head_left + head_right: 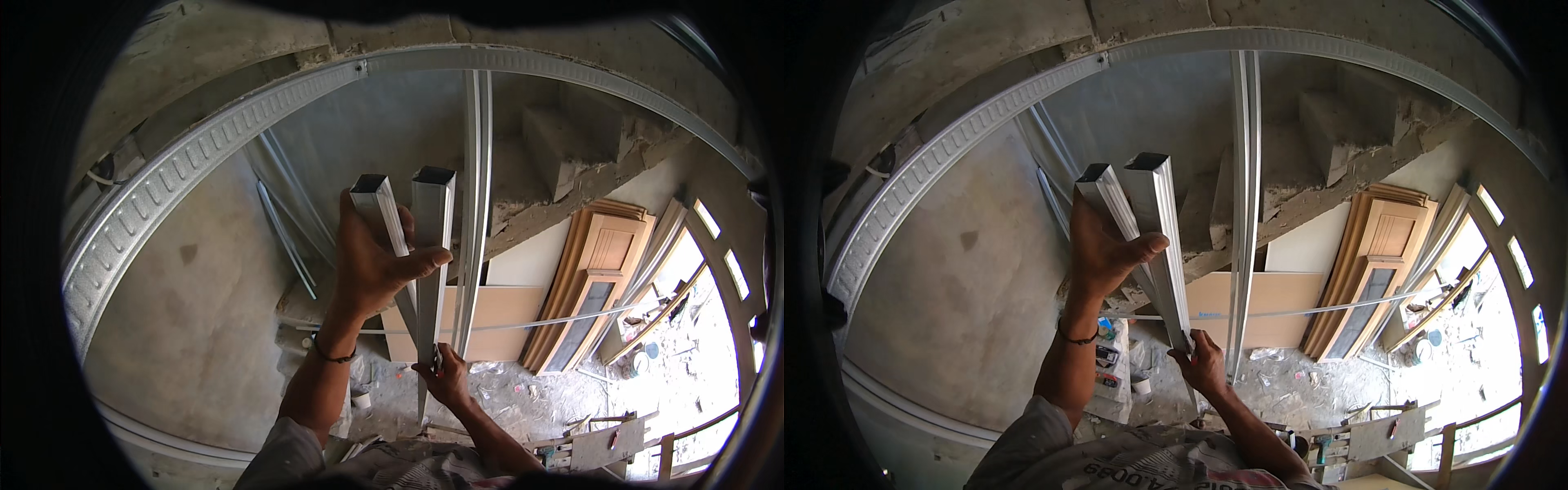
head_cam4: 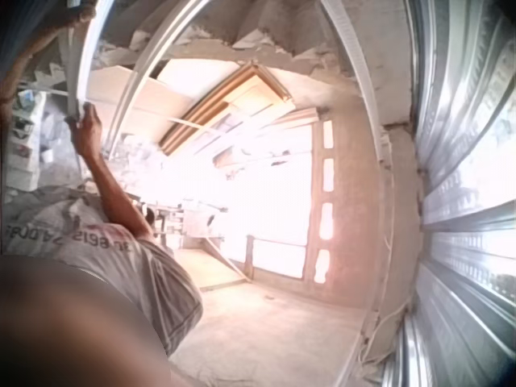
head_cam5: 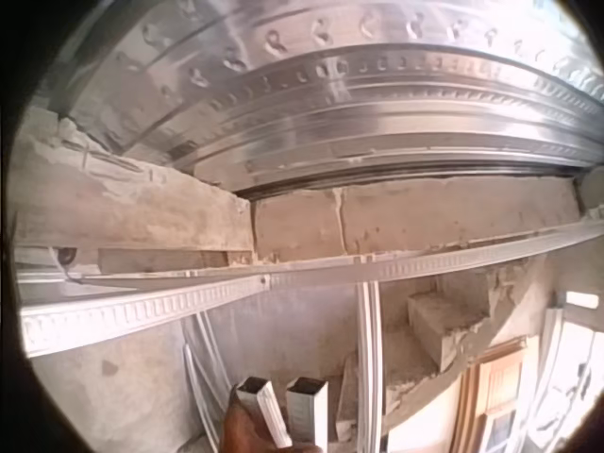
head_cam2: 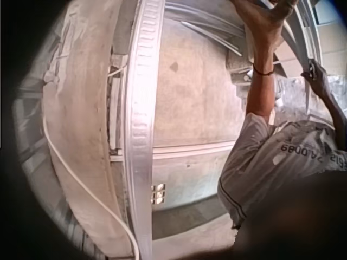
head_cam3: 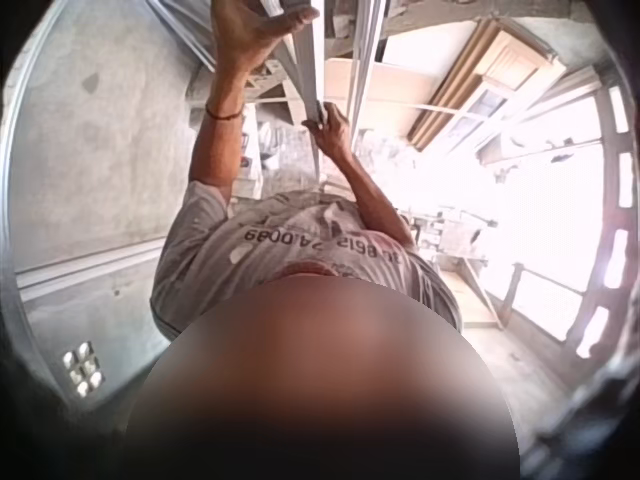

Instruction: The person cuts metal frame pieces with tin snips and fits them into a ceiling grid. They repeatedly measure, cut, and place the pieces along the ceiling track, adjusting the fit as needed.

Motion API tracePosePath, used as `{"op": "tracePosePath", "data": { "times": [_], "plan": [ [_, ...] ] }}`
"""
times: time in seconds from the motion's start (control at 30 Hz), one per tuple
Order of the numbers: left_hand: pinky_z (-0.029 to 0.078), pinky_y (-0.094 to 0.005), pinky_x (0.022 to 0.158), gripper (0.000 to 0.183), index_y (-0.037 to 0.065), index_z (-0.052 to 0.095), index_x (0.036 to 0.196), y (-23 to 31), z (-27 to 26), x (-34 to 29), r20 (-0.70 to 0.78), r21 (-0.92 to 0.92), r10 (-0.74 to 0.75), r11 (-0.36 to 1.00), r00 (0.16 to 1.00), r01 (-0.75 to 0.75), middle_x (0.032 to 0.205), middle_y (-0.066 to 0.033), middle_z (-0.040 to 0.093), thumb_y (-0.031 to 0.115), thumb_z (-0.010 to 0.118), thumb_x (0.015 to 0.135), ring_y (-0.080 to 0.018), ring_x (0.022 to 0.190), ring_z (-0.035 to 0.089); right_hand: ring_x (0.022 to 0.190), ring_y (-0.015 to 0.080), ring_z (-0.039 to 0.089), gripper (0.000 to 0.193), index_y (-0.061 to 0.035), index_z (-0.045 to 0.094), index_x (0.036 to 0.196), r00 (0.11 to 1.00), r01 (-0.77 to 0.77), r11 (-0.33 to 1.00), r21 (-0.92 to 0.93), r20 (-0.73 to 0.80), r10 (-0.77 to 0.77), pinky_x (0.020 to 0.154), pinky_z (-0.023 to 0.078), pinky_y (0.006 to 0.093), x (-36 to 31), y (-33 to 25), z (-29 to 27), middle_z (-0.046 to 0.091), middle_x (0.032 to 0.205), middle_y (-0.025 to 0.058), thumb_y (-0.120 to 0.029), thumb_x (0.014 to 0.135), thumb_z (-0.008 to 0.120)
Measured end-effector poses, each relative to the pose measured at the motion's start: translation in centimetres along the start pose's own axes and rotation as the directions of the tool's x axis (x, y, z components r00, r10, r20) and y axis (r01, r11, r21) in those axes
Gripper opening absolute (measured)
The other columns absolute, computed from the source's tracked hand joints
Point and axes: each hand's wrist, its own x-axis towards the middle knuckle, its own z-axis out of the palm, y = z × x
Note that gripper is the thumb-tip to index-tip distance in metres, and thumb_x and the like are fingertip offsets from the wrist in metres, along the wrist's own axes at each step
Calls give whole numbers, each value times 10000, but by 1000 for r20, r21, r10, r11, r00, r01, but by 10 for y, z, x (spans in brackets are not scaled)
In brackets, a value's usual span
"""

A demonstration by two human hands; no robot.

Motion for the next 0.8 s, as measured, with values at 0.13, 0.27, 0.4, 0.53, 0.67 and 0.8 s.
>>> {"op": "tracePosePath", "data": {
  "times": [0.13,0.27,0.4,0.53,0.67,0.8],
  "plan": [
    [583,-274,655,853,28,418,1195,6,2,4,10,5,21,1000,1000,-21,888,-39,618,293,1034,667,-121,764,667,902,449,714,503,-22,614,1181,999,1,1000,31,36,-2,758,562,480,8,-8,-6,712,1007,215,-192,804,901],
    [589,-285,638,810,-20,438,1195,10,0,20,-12,144,164,976,986,-161,876,-87,685,285,1010,709,-153,748,711,857,406,710,487,-20,614,1163,996,86,995,51,2,-86,737,558,447,21,-11,-4,699,969,195,-165,796,900],
    [606,-305,673,757,-51,455,1183,11,-6,33,-22,234,206,953,978,-195,954,-186,748,270,984,748,-191,808,758,826,384,708,465,-16,620,1139,993,119,991,60,-10,-119,727,557,433,36,-8,4,696,943,185,-157,795,899],
    [604,-306,659,759,-41,479,1180,9,-9,38,-52,228,114,969,992,-99,877,-120,721,294,992,731,-176,735,732,863,404,716,466,-18,625,1139,992,123,989,78,14,-125,739,562,443,46,-7,15,704,963,193,-156,789,901],
    [597,-299,665,715,-33,508,1168,9,-18,36,-65,255,76,965,995,-57,911,-106,705,276,984,733,-155,744,712,906,422,722,479,-25,630,1158,988,152,987,45,3,-152,753,567,451,51,-7,24,713,992,204,-151,785,902],
    [586,-293,650,665,-21,519,1164,11,-22,35,-88,248,95,966,992,-71,908,-99,693,238,965,746,-141,737,698,926,438,717,483,-29,630,1181,982,186,980,68,10,-188,764,567,463,58,-6,28,712,1004,215,-142,792,892]
  ]
}}
